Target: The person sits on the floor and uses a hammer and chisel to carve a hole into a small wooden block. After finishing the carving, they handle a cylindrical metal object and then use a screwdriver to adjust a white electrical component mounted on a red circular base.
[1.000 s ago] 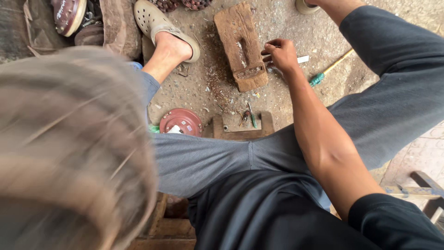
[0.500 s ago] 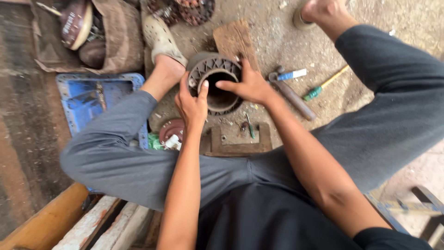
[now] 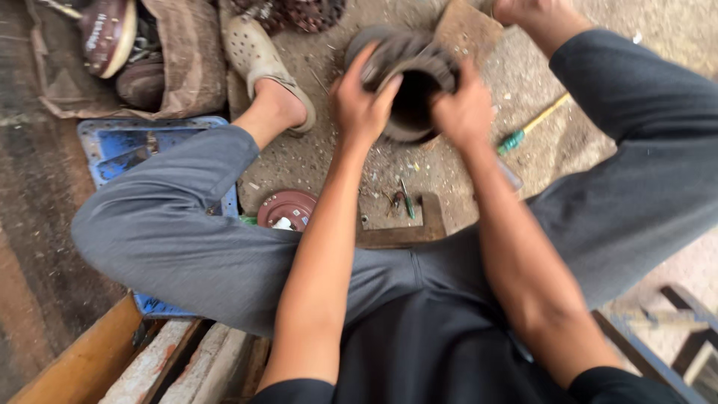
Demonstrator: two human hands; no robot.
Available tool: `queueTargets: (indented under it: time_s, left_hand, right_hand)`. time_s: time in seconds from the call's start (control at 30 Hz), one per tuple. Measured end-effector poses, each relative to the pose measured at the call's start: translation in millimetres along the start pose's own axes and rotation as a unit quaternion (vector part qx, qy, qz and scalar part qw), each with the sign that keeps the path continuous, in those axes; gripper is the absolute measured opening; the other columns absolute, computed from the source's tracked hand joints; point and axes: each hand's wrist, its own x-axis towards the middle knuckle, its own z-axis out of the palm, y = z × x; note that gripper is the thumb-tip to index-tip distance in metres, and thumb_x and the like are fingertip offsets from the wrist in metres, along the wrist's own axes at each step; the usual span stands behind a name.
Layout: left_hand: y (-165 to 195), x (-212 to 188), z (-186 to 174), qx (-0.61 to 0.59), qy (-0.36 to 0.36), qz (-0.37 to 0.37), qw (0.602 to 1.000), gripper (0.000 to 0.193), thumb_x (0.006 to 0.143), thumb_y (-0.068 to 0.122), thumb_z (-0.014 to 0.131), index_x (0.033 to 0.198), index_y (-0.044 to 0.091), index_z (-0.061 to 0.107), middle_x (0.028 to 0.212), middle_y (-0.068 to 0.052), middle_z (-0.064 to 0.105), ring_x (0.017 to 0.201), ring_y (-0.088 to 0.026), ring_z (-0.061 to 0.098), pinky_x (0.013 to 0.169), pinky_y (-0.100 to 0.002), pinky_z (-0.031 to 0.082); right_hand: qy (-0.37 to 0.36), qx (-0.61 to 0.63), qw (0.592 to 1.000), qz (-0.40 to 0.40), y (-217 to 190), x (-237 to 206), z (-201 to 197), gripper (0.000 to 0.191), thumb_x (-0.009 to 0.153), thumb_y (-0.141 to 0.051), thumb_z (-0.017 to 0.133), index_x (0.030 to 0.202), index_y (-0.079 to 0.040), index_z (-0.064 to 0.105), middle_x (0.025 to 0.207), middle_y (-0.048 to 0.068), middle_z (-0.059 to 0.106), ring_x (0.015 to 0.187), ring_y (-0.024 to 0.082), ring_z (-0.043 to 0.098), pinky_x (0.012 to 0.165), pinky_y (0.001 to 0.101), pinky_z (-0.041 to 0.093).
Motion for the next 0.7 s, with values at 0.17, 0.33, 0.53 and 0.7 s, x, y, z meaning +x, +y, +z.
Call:
queueTargets:
  time_s: [0.17,0.33,0.53,0.7]
  left_hand:
    - [29,60,36,0.176,-0.115,-0.075,0.975,0.063,0.076,0.034,0.08,0.133,0.013,0.067,0.114,-0.014,0.077,0.106,-0.031,0.074,0.095,-0.043,0.056]
    - [-5,24,-32,0.005,-0.028,-0.093,0.995,0.058,0.079,0.027,0.082,0.127,-0.001,0.068,0.115,-0.017,0.079,0.108,-0.03,0.078,0.099,-0.042,0.059]
    - [-51,-29,-54,-0.002,0.056,-0.046,0.997,0.057,0.083,0.02,0.083,0.129,-0.009,0.065,0.126,-0.026,0.072,0.119,-0.034,0.07,0.106,-0.043,0.052]
    - [-39,-12,-29,-0.064,0.008,-0.092,0.994,0.063,0.085,0.039,0.076,0.135,0.001,0.064,0.124,-0.02,0.076,0.118,-0.031,0.075,0.105,-0.038,0.059]
  right_hand:
    - [-0.057,0.184,0.981,0.039,10,25,-16,0.047,0.083,-0.006,0.067,0.129,0.001,0.061,0.117,0.02,0.076,0.109,0.03,0.077,0.1,0.038,0.059]
    - [-0.113,0.059,0.992,-0.003,-3,12,12,0.05,0.081,-0.012,0.07,0.128,0.002,0.061,0.11,0.024,0.073,0.104,0.037,0.072,0.093,0.0446,0.055]
    - [-0.09,-0.003,0.992,-0.083,-7,-8,31,0.045,0.078,-0.018,0.066,0.119,-0.001,0.063,0.107,0.026,0.072,0.1,0.045,0.07,0.092,0.0506,0.056]
    - [-0.024,-0.028,0.985,-0.167,3,25,31,0.042,0.087,-0.019,0.072,0.122,0.003,0.064,0.113,0.029,0.072,0.108,0.047,0.066,0.097,0.0514,0.053]
